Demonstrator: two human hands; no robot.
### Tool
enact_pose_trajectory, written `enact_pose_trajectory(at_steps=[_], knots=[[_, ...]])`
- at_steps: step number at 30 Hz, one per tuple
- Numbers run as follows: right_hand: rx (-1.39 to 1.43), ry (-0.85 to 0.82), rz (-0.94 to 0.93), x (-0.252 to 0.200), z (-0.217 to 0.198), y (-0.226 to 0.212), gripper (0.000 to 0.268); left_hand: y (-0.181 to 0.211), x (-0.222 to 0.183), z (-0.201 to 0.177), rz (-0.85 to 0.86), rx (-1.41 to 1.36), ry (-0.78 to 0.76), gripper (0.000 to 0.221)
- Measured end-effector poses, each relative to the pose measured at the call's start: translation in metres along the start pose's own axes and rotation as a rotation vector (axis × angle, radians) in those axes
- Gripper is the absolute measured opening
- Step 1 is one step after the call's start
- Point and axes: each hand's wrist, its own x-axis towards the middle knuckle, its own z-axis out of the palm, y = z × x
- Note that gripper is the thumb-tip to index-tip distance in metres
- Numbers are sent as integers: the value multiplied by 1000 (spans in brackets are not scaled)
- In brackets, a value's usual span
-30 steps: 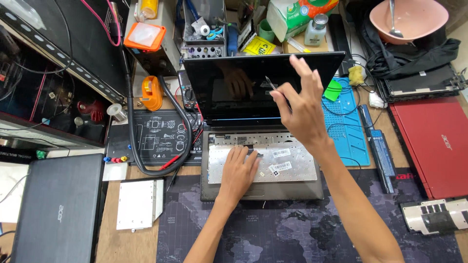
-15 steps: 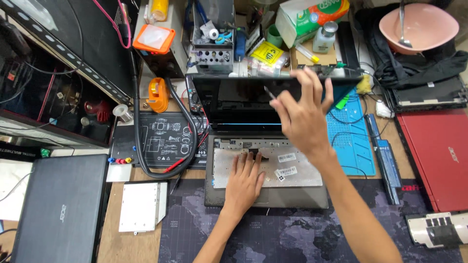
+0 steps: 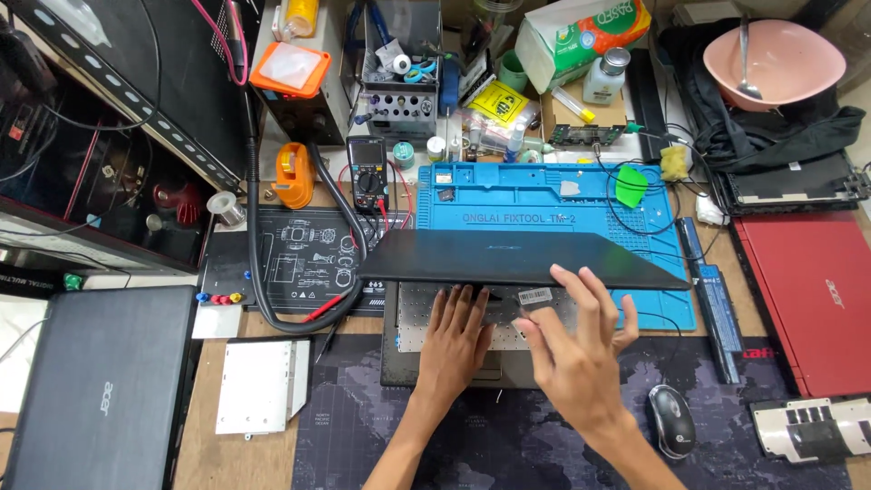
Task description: Disassembling a laptop by prying off the keyboard and unscrewing the bottom casing
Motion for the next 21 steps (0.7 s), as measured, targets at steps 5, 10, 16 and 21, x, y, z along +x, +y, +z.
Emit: enact_pose_trajectory(at_steps=[5,10,16,21], knots=[[139,-36,27,19,-36,-3,15,-5,1,2,-5,-106,26,51],[500,-176,-5,59,-80,-5,12,-6,-3,-5,-20,-159,63,46],[974,-135,175,111,-105,-21,16,-15,-9,-13,-65,7,35,40],[921,-187,-36,164,-89,-31,33,-13,-7,-20,-38,63,57,41]])
